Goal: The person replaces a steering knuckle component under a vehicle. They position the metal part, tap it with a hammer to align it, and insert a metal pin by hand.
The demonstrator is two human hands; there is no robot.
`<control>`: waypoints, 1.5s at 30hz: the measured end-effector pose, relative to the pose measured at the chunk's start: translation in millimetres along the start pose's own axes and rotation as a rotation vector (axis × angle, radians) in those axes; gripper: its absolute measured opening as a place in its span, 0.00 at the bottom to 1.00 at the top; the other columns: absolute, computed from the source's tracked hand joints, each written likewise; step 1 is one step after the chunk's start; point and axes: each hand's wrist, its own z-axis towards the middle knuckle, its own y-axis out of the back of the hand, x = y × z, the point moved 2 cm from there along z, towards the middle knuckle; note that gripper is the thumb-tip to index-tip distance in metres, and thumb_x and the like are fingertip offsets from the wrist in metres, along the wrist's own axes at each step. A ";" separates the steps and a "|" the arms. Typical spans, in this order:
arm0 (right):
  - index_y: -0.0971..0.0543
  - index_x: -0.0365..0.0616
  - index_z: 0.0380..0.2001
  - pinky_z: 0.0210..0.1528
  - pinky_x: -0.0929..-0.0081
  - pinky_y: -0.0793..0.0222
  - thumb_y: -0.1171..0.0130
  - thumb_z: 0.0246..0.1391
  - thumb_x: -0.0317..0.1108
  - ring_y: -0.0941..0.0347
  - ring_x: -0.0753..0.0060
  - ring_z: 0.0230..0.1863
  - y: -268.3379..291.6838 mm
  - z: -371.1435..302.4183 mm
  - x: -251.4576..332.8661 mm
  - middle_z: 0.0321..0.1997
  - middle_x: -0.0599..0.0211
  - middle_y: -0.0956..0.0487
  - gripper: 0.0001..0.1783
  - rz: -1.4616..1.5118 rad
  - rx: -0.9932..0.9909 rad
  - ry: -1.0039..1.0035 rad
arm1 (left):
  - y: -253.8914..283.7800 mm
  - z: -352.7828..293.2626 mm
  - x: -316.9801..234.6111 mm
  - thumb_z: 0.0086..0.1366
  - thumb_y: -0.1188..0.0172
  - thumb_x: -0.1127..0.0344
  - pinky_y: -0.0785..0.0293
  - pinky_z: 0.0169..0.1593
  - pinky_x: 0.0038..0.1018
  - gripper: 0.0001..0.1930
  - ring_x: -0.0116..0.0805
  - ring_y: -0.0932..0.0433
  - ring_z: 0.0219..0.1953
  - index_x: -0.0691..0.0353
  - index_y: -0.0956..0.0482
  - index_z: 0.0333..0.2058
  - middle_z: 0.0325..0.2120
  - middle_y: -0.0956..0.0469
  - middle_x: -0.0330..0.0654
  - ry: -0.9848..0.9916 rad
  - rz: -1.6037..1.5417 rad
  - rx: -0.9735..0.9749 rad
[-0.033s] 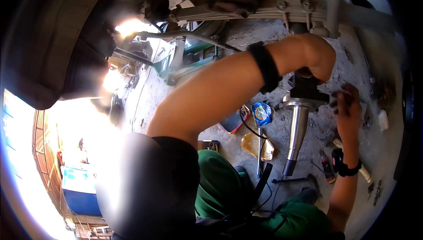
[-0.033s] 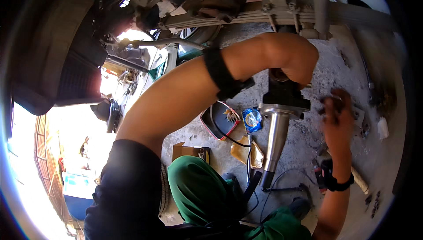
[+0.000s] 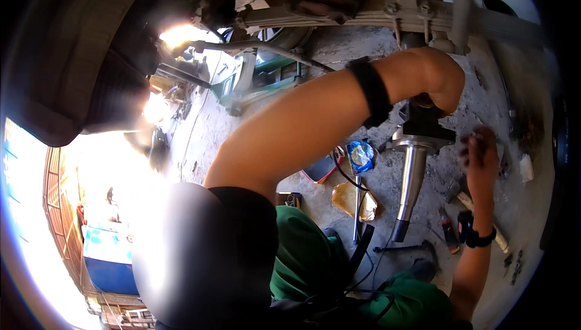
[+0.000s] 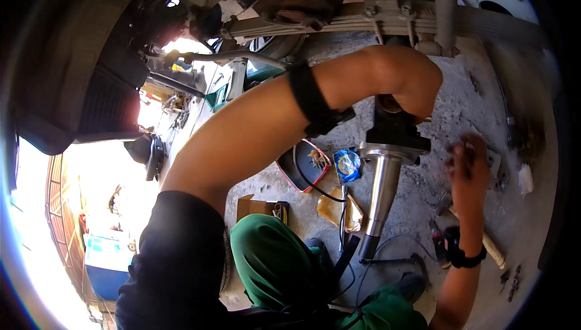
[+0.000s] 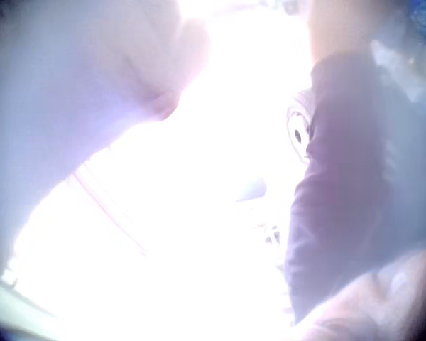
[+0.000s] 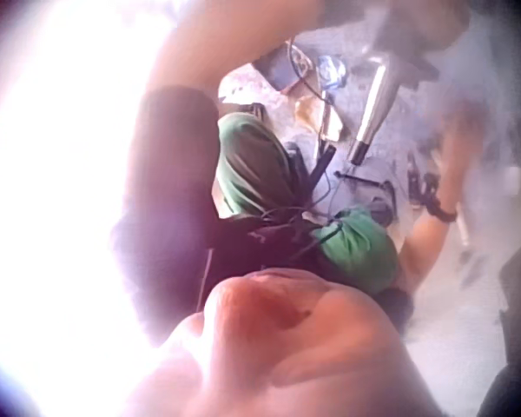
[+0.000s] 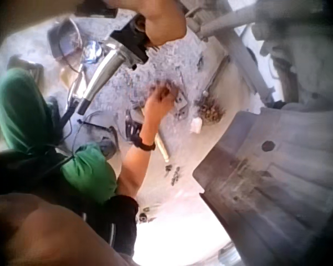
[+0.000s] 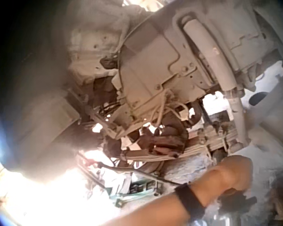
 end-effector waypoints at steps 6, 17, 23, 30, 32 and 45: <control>0.27 0.39 0.51 0.21 0.82 0.40 0.45 0.64 0.49 0.31 0.82 0.21 86.2 -91.8 -133.0 0.34 0.69 0.19 0.24 0.102 -0.107 -0.690 | 1.9 22.3 -1.3 0.52 0.37 0.59 0.26 0.47 0.38 0.18 0.46 0.20 0.43 0.65 0.14 0.38 0.41 0.17 0.52 -0.051 0.073 0.021; 0.22 0.49 0.40 0.22 0.85 0.40 0.44 0.58 0.61 0.32 0.82 0.24 151.2 -186.9 -216.2 0.26 0.76 0.24 0.25 0.515 -0.481 -1.045 | -21.9 41.3 17.4 0.57 0.38 0.57 0.27 0.48 0.41 0.19 0.43 0.21 0.45 0.62 0.15 0.43 0.43 0.18 0.48 -0.099 0.166 -0.030; 0.23 0.52 0.38 0.19 0.83 0.38 0.38 0.54 0.60 0.28 0.77 0.24 143.0 -172.4 -204.5 0.26 0.74 0.25 0.24 0.589 -0.655 -0.964 | -5.1 -14.5 14.2 0.55 0.37 0.59 0.25 0.46 0.36 0.17 0.42 0.21 0.44 0.57 0.18 0.44 0.40 0.19 0.45 -0.086 0.129 -0.056; 0.26 0.51 0.28 0.14 0.77 0.41 0.38 0.56 0.53 0.27 0.72 0.18 199.7 -189.0 -196.3 0.19 0.68 0.25 0.18 0.517 -0.865 -0.987 | -12.7 51.5 -12.4 0.47 0.29 0.62 0.25 0.39 0.31 0.11 0.42 0.21 0.33 0.63 0.18 0.25 0.29 0.20 0.48 -0.078 -0.059 0.006; 0.26 0.49 0.25 0.14 0.79 0.43 0.38 0.56 0.53 0.26 0.75 0.16 175.7 -168.4 -183.6 0.19 0.68 0.21 0.20 0.552 -0.869 -1.067 | -5.5 24.6 -18.5 0.45 0.28 0.66 0.25 0.37 0.31 0.11 0.40 0.21 0.31 0.66 0.19 0.23 0.25 0.21 0.49 -0.061 0.020 -0.086; 0.24 0.40 0.36 0.27 0.71 0.29 0.35 0.53 0.47 0.23 0.65 0.24 138.3 -133.5 -168.7 0.24 0.64 0.20 0.20 -0.487 -0.335 -0.548 | 0.2 8.4 -1.0 0.44 0.28 0.68 0.29 0.35 0.31 0.12 0.37 0.24 0.30 0.68 0.19 0.25 0.26 0.22 0.45 0.095 -0.041 -0.068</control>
